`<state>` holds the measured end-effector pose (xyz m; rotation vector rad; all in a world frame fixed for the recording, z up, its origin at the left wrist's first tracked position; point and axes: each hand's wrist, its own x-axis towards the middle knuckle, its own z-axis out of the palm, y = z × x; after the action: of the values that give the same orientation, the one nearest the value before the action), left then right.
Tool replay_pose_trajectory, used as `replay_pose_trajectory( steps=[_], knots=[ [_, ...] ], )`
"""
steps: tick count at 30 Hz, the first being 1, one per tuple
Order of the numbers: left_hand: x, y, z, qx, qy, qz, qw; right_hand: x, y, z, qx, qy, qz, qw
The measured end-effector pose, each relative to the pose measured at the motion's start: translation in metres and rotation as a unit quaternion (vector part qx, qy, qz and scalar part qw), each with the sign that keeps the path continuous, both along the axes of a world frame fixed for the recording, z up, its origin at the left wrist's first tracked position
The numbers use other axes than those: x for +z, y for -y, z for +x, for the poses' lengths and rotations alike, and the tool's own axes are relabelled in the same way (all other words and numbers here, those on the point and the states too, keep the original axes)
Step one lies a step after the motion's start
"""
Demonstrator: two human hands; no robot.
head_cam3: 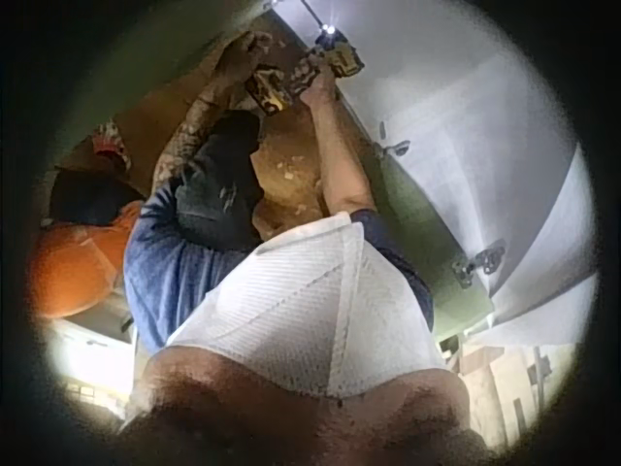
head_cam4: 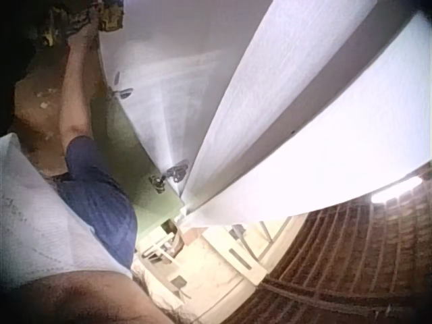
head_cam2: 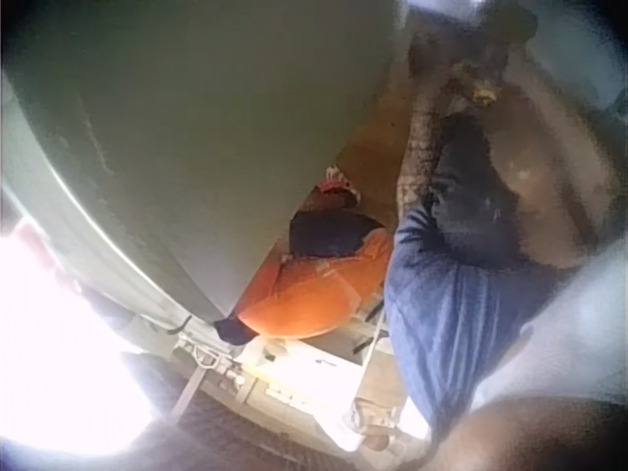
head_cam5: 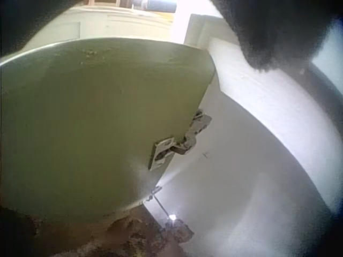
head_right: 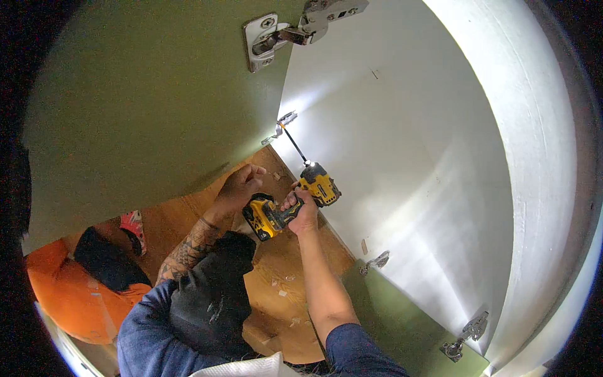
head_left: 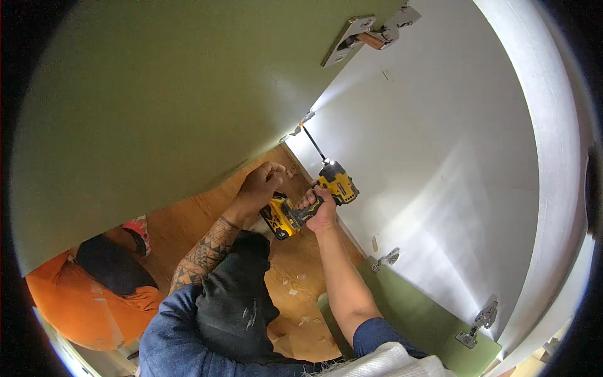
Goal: The person attaches hinges to green cabinet doors and secures them to a white and yellow cabinet frame using a power drill and screws, checking the alignment by opening and closing the doors.
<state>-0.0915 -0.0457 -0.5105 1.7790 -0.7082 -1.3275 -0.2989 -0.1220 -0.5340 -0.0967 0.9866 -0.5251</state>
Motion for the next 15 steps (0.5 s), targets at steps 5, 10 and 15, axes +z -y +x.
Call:
replay_pose_trajectory(
  steps=[5, 10, 15],
  knots=[
    [-0.012, -0.008, -0.001, 0.070, -0.192, 0.003, 0.979, -0.005, -0.001, 0.002, -0.007, 0.019, 0.019, 1.000],
    [0.000, 0.001, 0.000, 0.119, -0.327, -0.015, 0.937, -0.006, 0.005, -0.004, -0.005, -0.015, 0.023, 1.000],
    [0.012, 0.009, 0.006, 0.178, -0.351, -0.028, 0.919, 0.019, 0.005, 0.001, 0.003, -0.015, 0.001, 1.000]
  ],
)
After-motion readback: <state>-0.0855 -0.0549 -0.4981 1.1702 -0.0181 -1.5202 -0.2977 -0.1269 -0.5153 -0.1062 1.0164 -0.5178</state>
